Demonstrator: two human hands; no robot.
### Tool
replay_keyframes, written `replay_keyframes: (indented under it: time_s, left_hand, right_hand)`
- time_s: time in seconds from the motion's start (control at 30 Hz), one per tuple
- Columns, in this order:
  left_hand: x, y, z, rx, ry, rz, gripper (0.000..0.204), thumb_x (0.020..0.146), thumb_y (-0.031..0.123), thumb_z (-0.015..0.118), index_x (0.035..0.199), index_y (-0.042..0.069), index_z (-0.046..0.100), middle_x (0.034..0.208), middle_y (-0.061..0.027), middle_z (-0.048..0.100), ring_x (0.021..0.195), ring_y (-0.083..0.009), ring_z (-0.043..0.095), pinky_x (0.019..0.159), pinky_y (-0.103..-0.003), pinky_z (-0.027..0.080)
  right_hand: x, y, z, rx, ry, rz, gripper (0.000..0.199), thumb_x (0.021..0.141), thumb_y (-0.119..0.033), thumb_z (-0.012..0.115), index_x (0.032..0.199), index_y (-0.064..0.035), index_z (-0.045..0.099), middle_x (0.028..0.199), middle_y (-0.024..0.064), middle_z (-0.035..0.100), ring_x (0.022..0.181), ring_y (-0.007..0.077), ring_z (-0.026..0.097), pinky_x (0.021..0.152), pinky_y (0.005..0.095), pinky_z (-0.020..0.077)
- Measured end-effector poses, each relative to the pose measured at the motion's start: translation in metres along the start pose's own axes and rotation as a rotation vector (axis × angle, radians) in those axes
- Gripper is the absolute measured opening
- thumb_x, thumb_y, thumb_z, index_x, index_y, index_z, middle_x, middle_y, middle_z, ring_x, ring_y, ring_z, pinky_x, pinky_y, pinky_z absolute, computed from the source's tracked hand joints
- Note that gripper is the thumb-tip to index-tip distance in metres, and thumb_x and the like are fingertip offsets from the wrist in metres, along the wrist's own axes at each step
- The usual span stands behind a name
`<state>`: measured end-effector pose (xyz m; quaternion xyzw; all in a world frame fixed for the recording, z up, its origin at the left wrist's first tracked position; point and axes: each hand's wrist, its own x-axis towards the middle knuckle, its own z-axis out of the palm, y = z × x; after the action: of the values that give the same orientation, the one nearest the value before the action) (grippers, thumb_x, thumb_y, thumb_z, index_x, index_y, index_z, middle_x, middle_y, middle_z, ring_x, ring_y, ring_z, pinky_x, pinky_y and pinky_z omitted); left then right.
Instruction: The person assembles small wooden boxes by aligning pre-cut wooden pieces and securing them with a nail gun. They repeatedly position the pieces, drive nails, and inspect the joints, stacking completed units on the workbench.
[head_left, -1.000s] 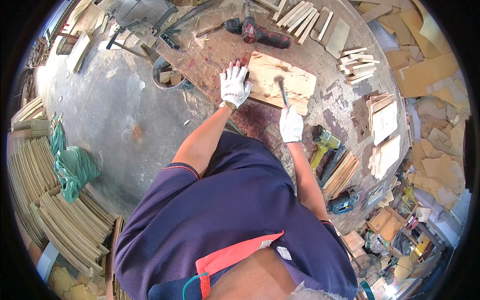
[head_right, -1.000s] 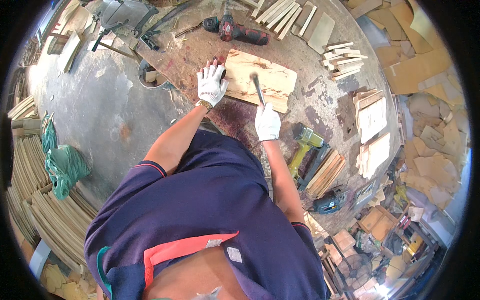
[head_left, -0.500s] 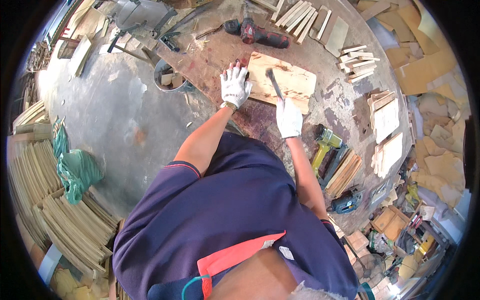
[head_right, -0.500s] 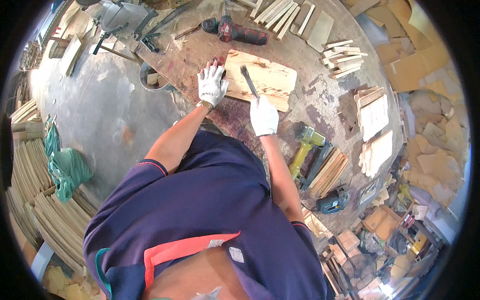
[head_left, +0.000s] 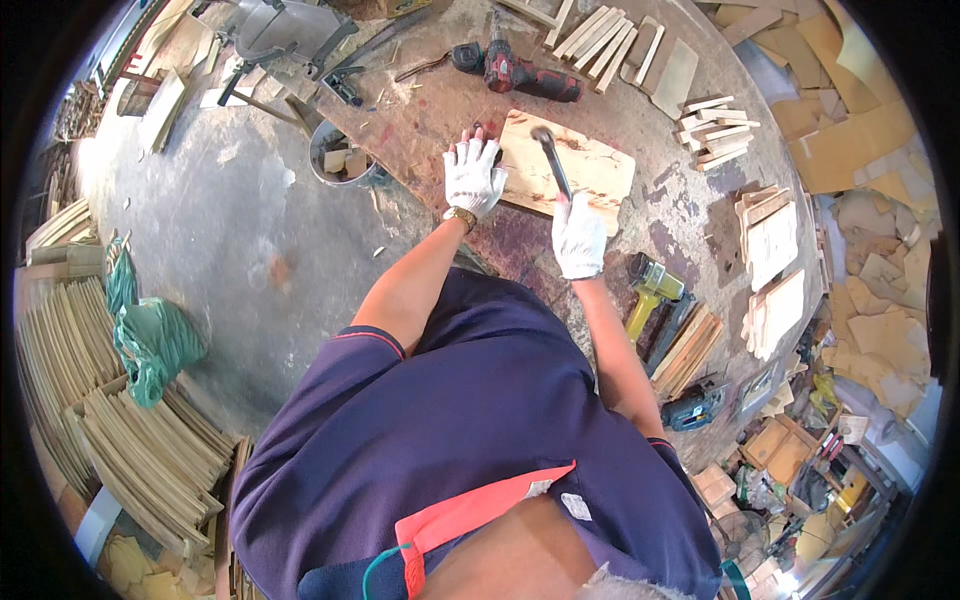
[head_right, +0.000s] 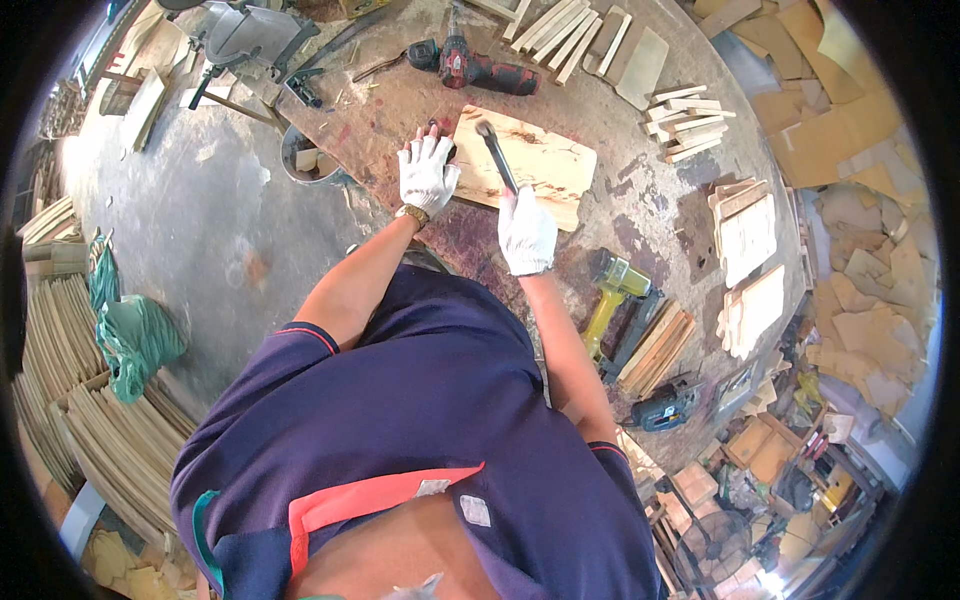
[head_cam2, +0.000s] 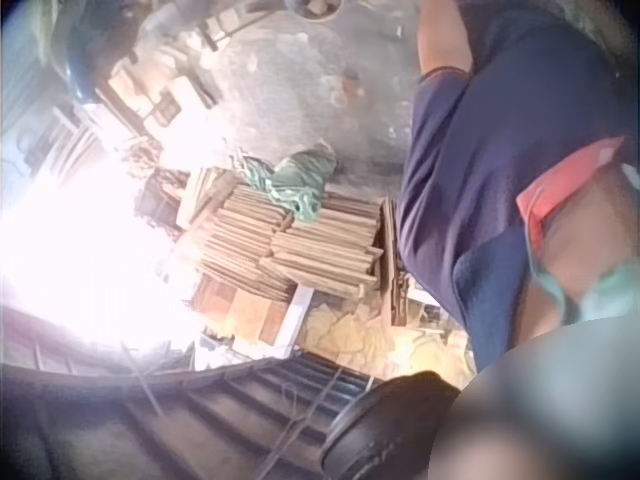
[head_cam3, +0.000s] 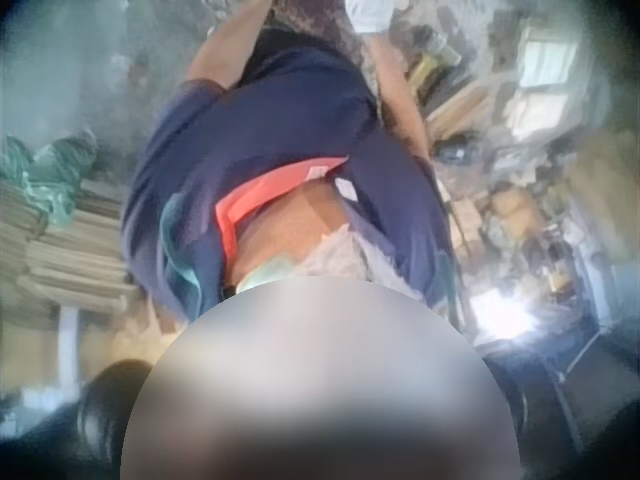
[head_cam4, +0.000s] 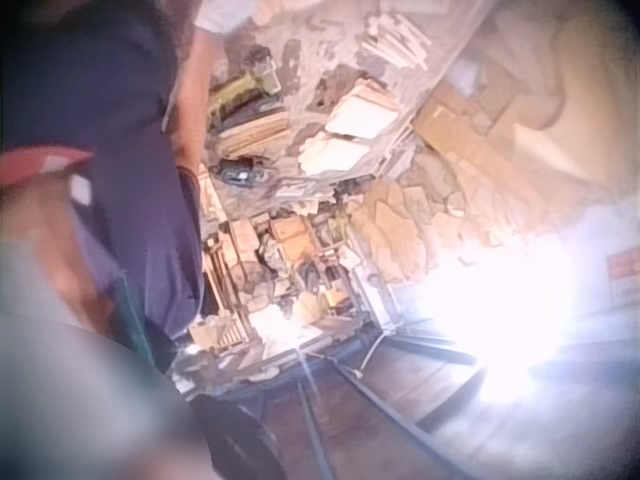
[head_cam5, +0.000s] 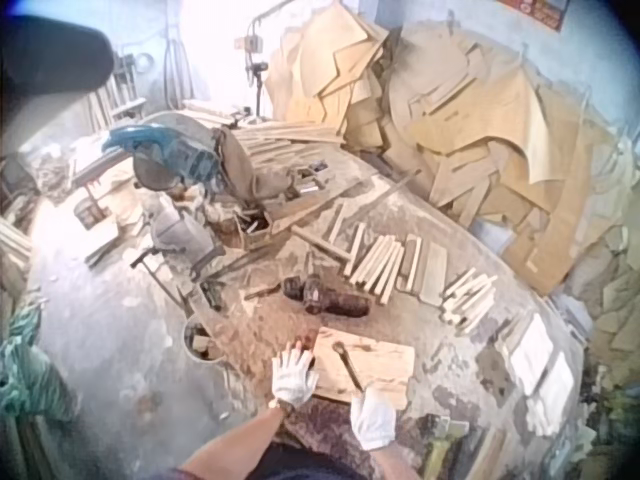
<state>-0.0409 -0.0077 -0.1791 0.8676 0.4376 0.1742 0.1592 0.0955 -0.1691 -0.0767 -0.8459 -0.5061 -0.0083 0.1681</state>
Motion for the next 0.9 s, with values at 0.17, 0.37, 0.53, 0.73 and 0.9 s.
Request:
replay_keyframes:
  time_s: [0.17,0.37,0.53,0.73,0.9]
  left_hand:
    - [0.0,0.002,-0.002,0.051,0.006,-0.001,0.046,0.087,0.031,0.062,0.129,0.013,0.057,0.153,-0.0164,0.047,0.145,-0.0409,0.037,0.115,-0.057,0.028]
    - [0.003,0.004,-0.007,0.092,-0.05,-0.001,0.051,0.087,0.032,0.063,0.135,0.016,0.056,0.154,-0.0147,0.046,0.145,-0.0395,0.037,0.116,-0.057,0.028]
    - [-0.001,0.005,-0.008,0.067,0.031,0.052,0.05,0.086,0.028,0.06,0.134,0.013,0.057,0.155,-0.0153,0.044,0.145,-0.0387,0.035,0.116,-0.056,0.027]
    - [-0.001,0.003,-0.006,0.055,0.041,0.052,0.047,0.089,0.031,0.06,0.133,0.014,0.057,0.153,-0.0159,0.046,0.144,-0.0401,0.036,0.116,-0.058,0.027]
    - [0.0,0.003,-0.004,0.058,0.054,0.053,0.045,0.091,0.032,0.059,0.132,0.014,0.058,0.153,-0.0159,0.047,0.144,-0.04,0.037,0.116,-0.057,0.027]
  right_hand:
    - [-0.025,0.022,0.018,0.062,-0.242,0.193,0.039,0.104,-0.037,0.051,0.087,-0.0041,0.061,0.067,0.0229,0.063,0.064,0.0434,0.065,0.06,0.0526,0.0517]
    - [-0.034,0.009,0.025,0.1,-0.186,0.225,0.038,0.104,-0.038,0.052,0.088,-0.0049,0.061,0.068,0.0228,0.065,0.064,0.0414,0.067,0.061,0.0524,0.0536]
    - [-0.018,0.012,0.011,0.045,-0.211,0.12,0.037,0.103,-0.037,0.053,0.087,-0.0044,0.06,0.066,0.0218,0.064,0.063,0.0398,0.067,0.059,0.0507,0.0535]
    - [-0.013,0.024,-0.022,0.003,-0.008,0.154,0.033,0.102,-0.035,0.055,0.1,-0.0038,0.065,0.064,0.0208,0.063,0.062,0.0391,0.067,0.058,0.0484,0.0533]
    - [-0.007,0.041,-0.045,-0.095,-0.263,0.252,0.03,0.101,-0.033,0.056,0.097,-0.0042,0.063,0.078,0.0233,0.068,0.073,0.0414,0.07,0.066,0.0509,0.0549]
